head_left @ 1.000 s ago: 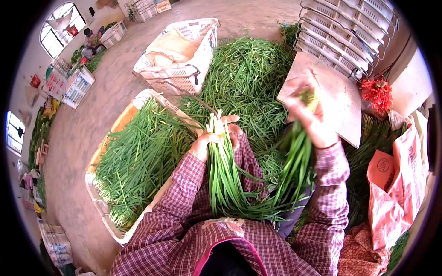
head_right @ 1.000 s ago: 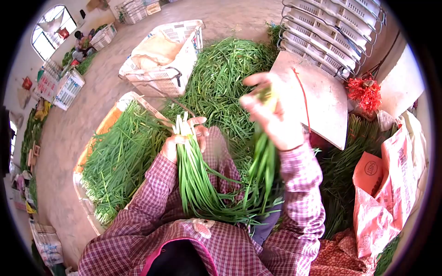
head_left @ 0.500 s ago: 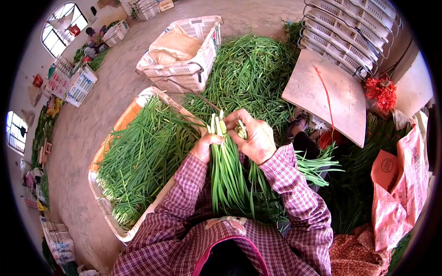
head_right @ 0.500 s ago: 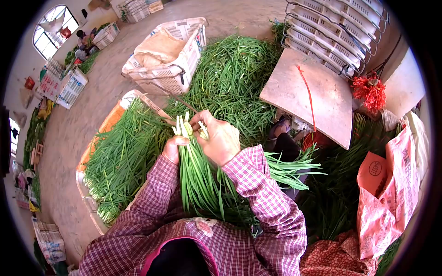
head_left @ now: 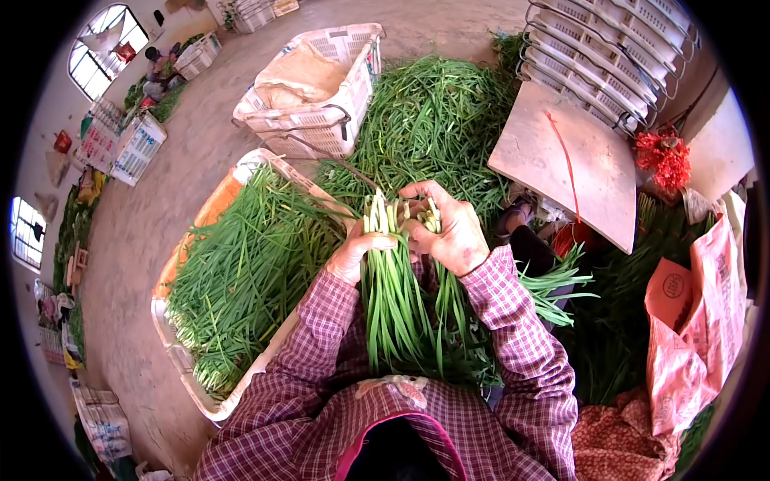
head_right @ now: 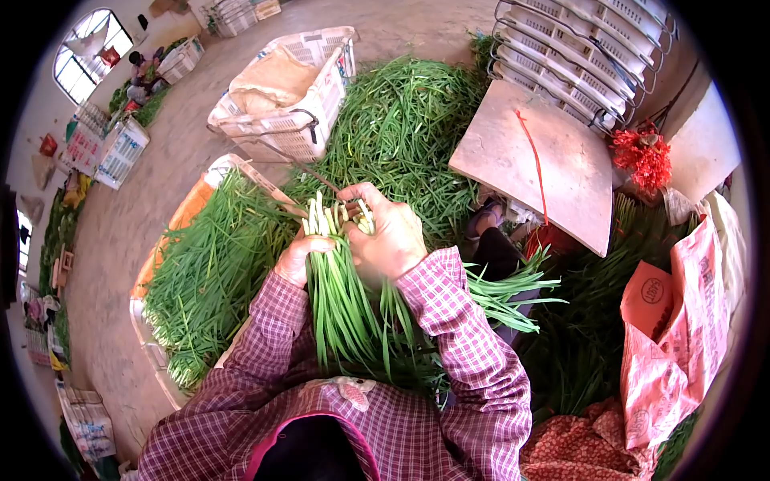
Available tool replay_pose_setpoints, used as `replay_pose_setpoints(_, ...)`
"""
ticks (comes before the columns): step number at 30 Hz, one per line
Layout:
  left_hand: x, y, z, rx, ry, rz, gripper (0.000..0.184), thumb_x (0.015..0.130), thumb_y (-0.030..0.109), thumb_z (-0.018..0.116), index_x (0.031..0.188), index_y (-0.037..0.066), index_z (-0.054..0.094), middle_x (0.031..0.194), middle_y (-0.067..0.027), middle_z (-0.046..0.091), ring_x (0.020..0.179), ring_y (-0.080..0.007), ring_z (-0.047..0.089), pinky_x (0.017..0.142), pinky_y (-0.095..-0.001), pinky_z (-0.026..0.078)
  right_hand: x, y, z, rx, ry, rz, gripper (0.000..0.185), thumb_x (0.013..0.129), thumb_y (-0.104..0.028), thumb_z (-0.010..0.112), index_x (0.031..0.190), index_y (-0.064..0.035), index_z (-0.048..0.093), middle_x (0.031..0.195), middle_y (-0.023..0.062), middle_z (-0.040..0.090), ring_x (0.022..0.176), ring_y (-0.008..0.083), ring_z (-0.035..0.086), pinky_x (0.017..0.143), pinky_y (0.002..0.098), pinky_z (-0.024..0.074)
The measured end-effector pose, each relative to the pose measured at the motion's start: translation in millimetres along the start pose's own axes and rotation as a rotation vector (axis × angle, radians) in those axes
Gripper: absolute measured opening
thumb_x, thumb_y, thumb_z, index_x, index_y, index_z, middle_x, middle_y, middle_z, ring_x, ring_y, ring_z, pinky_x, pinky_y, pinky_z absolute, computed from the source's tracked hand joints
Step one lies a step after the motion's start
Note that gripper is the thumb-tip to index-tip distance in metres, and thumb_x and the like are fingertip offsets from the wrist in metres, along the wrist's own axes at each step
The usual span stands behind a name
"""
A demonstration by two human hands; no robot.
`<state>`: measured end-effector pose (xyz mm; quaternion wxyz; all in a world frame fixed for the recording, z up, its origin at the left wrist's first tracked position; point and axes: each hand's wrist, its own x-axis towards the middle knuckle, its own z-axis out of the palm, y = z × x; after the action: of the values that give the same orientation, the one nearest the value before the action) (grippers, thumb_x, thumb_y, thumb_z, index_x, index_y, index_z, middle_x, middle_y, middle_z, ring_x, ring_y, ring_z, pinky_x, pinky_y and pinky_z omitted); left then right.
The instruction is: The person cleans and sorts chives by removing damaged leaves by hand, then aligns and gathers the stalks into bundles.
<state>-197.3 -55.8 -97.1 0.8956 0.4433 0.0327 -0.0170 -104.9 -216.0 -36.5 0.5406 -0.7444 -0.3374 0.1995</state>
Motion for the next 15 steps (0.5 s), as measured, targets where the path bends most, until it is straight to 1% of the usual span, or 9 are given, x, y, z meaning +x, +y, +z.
replay_pose_setpoints(1, 0.7, -1.1, 0.4, -0.006, 0.001, 0.013, 0.065, 0.071, 0.006, 0.055, 0.131, -0.004, 0.034, 0.109, -0.0177, 0.056, 0.085, -0.0339, 0.065, 0.075, -0.0479, 0.057, 0.8, 5.1, 0.1, 0.063, 0.004, -0.026, 0.03, 0.078, -0.011, 0.059, 0.108, -0.015, 0.057, 0.069, 0.0056, 0.066, 0.058, 0.0214, 0.065, 0.062, 0.0334, 0.0518)
replay_pose_setpoints(4, -1.8, 4.4, 11.6, -0.019, 0.015, -0.018, 0.064, 0.071, 0.007, 0.055, 0.131, -0.004, 0.035, 0.107, -0.0186, 0.058, 0.086, -0.0328, 0.065, 0.076, -0.0457, 0.057, 0.7, 7.8, -1.8, 0.086, 0.04, -0.072, 0.03, 0.078, -0.011, 0.059, 0.108, -0.0141, 0.057, 0.072, 0.0042, 0.068, 0.06, 0.0189, 0.066, 0.064, 0.0313, 0.0528)
replay_pose_setpoints(5, -1.3, 3.9, 12.1, -0.02, 0.015, -0.018, 0.064, 0.071, 0.007, 0.055, 0.131, -0.004, 0.035, 0.107, -0.0186, 0.058, 0.086, -0.0328, 0.065, 0.076, -0.0457, 0.057, 1.3, 9.3, -1.8, 0.042, 0.051, -0.102, 0.031, 0.078, -0.011, 0.06, 0.109, -0.0128, 0.056, 0.076, 0.003, 0.069, 0.063, 0.0164, 0.067, 0.064, 0.0296, 0.0534)
replay_pose_setpoints(8, 1.4, 1.7, 11.8, 0.054, 0.038, 0.006, 0.062, 0.072, 0.007, 0.054, 0.131, -0.004, 0.035, 0.107, -0.0197, 0.058, 0.086, -0.0328, 0.065, 0.076, -0.0452, 0.057, 1.7, 12.4, 0.2, -0.034, 0.125, -0.178, 0.032, 0.078, -0.011, 0.061, 0.109, -0.0127, 0.055, 0.08, 0.0024, 0.069, 0.065, 0.0156, 0.067, 0.064, 0.0293, 0.0535)
replay_pose_setpoints(9, 3.0, 1.1, 10.4, 0.039, 0.006, 0.017, 0.062, 0.072, 0.006, 0.054, 0.13, -0.004, 0.035, 0.109, -0.0193, 0.058, 0.087, -0.0326, 0.064, 0.076, -0.0456, 0.057, 0.8, 10.5, -0.4, -0.034, 0.124, -0.178, 0.032, 0.078, -0.011, 0.061, 0.109, -0.0127, 0.055, 0.08, 0.0024, 0.069, 0.065, 0.0156, 0.067, 0.064, 0.0293, 0.0535)
replay_pose_setpoints(11, 4.7, 1.7, 7.5, 0.025, -0.026, 0.03, 0.062, 0.072, 0.006, 0.054, 0.13, -0.005, 0.036, 0.111, -0.0189, 0.057, 0.088, -0.0324, 0.064, 0.076, -0.046, 0.056, -1.9, 3.3, -4.6, 0.027, 0.167, -0.256, 0.033, 0.078, -0.011, 0.063, 0.11, -0.0143, 0.054, 0.082, 0.0007, 0.069, 0.068, 0.0171, 0.068, 0.065, 0.03, 0.0537)
replay_pose_setpoints(13, 2.2, 8.1, 12.1, 0.025, -0.074, -0.002, 0.061, 0.072, 0.004, 0.054, 0.13, -0.005, 0.036, 0.114, -0.0174, 0.056, 0.095, -0.0297, 0.062, 0.081, -0.0411, 0.055, -6.6, -3.7, -6.9, -0.011, 0.149, -0.238, 0.034, 0.077, -0.011, 0.063, 0.11, -0.0148, 0.054, 0.082, 0.0005, 0.069, 0.068, 0.0183, 0.068, 0.065, 0.0305, 0.0537)
replay_pose_setpoints(14, 0.9, 8.7, 17.0, 0.024, -0.074, -0.003, 0.061, 0.072, 0.004, 0.054, 0.13, -0.005, 0.036, 0.114, -0.0174, 0.056, 0.095, -0.0297, 0.062, 0.081, -0.0411, 0.055, -9.0, -5.9, -7.6, -0.049, 0.133, -0.217, 0.034, 0.077, -0.011, 0.064, 0.11, -0.0152, 0.054, 0.082, 0.0003, 0.069, 0.069, 0.0194, 0.068, 0.065, 0.0309, 0.0537)
replay_pose_setpoints(15, -0.2, 7.4, 23.6, 0.009, 0.014, 0.044, 0.057, 0.073, 0.004, 0.055, 0.127, -0.006, 0.04, 0.11, -0.0169, 0.059, 0.094, -0.0282, 0.063, 0.081, -0.0379, 0.055, -10.1, -7.5, -6.2, -0.091, 0.09, -0.197, 0.033, 0.077, -0.01, 0.063, 0.109, -0.0148, 0.054, 0.084, 0.0011, 0.069, 0.072, 0.0219, 0.068, 0.066, 0.0321, 0.0536)
